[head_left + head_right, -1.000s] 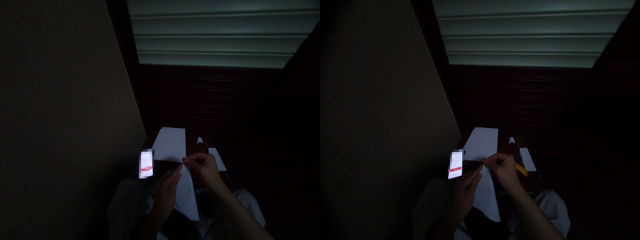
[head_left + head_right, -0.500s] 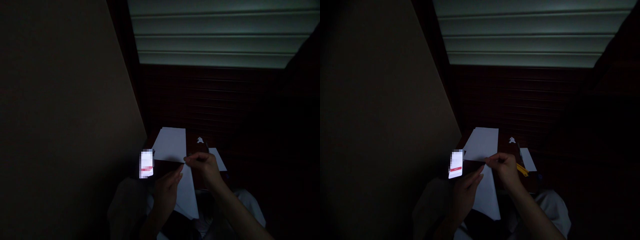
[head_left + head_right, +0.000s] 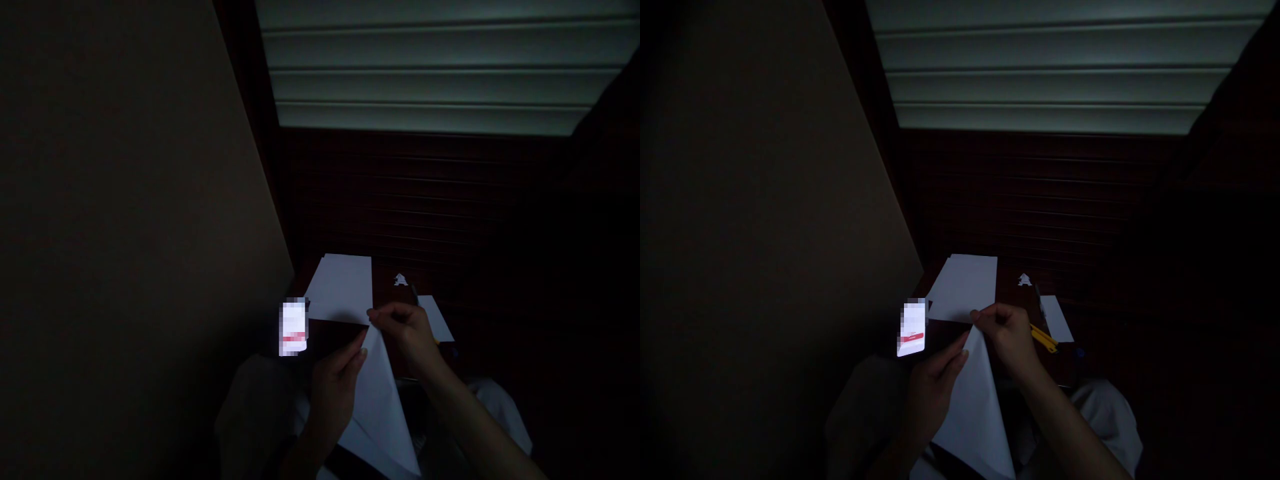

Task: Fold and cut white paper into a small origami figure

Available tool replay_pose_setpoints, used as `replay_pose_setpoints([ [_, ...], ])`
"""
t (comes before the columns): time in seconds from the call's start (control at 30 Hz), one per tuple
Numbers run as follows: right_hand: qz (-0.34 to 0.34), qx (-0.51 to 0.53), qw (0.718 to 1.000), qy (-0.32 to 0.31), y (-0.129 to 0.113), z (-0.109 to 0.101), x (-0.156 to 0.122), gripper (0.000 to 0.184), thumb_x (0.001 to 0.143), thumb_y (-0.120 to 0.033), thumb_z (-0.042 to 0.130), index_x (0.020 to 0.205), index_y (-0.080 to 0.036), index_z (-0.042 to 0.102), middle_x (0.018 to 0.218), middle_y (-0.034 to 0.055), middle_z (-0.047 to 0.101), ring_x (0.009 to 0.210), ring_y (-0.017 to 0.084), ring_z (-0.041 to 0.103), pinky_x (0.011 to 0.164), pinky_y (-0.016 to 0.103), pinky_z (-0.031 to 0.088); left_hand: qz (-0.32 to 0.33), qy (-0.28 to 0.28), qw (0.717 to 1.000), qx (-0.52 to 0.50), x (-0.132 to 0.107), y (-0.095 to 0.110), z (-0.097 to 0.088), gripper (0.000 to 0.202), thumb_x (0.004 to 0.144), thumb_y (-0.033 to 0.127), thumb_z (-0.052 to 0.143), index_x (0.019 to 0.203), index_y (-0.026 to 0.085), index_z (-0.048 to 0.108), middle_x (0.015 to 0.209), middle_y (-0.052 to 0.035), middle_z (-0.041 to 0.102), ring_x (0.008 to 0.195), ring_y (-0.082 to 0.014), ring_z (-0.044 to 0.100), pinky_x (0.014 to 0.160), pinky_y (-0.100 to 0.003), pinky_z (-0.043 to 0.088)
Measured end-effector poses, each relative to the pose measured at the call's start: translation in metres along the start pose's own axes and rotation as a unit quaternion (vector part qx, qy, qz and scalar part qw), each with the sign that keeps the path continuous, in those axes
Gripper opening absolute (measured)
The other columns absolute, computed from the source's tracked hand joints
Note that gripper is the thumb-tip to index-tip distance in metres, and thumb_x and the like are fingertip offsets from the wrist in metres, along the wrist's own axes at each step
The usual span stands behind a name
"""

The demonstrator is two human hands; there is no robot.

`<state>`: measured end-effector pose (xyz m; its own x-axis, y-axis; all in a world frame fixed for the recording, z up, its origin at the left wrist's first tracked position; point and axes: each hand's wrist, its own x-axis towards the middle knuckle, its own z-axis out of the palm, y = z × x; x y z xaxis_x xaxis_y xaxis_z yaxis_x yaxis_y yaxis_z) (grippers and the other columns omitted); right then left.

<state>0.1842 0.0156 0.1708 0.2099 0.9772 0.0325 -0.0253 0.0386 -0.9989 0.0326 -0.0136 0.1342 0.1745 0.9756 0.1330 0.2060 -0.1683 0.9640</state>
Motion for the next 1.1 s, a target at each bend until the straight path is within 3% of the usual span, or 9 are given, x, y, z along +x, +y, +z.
replay_pose_setpoints([
  [0.2,0.002,0.013,1.0,-0.001,0.0054,-0.0006,0.0014,0.022,0.07,-0.036,0.071,0.062,-0.017,0.065,0.058,-0.0012,0.061,0.054,0.013,0.051,0.053,0.025,0.038,-0.008,0.004,1.0,-0.019,0.0001,-0.0017,0.0026,0.029,0.086,0.027,0.053,0.113,0.025,0.064,0.113,-0.0003,0.065,0.104,-0.0179,0.061,0.093,-0.027,0.047],
  [0.43,0.0,0.007,1.0,-0.009,0.0026,-0.0012,0.002,0.021,0.068,-0.036,0.071,0.063,-0.017,0.067,0.065,0.0022,0.067,0.064,0.018,0.058,0.06,0.028,0.042,-0.01,-0.002,1.0,-0.017,-0.0011,-0.0017,0.0024,0.031,0.087,0.028,0.052,0.116,0.024,0.062,0.117,-0.0006,0.063,0.107,-0.0184,0.059,0.096,-0.029,0.045],
  [0.8,-0.069,-0.135,0.988,0.01,0.0083,0.0007,0.0008,0.027,0.079,-0.041,0.06,0.072,-0.017,0.069,0.067,0.0023,0.066,0.062,0.017,0.057,0.056,0.025,0.04,-0.013,0.019,0.999,-0.027,0.0002,-0.004,0.0037,0.03,0.086,0.029,0.054,0.113,0.023,0.064,0.113,-0.0015,0.065,0.104,-0.0194,0.061,0.092,-0.028,0.049],
  [1.0,-0.082,-0.15,0.985,-0.002,0.0074,-0.001,-0.0022,0.037,0.085,-0.045,0.05,0.072,-0.016,0.07,0.067,0.0018,0.066,0.064,0.017,0.059,0.058,0.025,0.041,-0.015,0.033,0.999,-0.025,0.0013,-0.0063,0.0025,0.03,0.086,0.03,0.053,0.113,0.024,0.063,0.111,-0.0021,0.066,0.101,-0.0193,0.063,0.089,-0.029,0.05],
  [1.1,-0.084,-0.147,0.985,-0.013,0.0106,-0.0019,-0.0017,0.031,0.081,-0.044,0.057,0.077,-0.017,0.07,0.073,0.003,0.069,0.07,0.019,0.061,0.062,0.026,0.043,-0.015,0.031,0.999,-0.01,0.0015,-0.005,0.0017,0.029,0.086,0.029,0.053,0.113,0.024,0.063,0.111,-0.0018,0.066,0.101,-0.0196,0.063,0.088,-0.03,0.051],
])
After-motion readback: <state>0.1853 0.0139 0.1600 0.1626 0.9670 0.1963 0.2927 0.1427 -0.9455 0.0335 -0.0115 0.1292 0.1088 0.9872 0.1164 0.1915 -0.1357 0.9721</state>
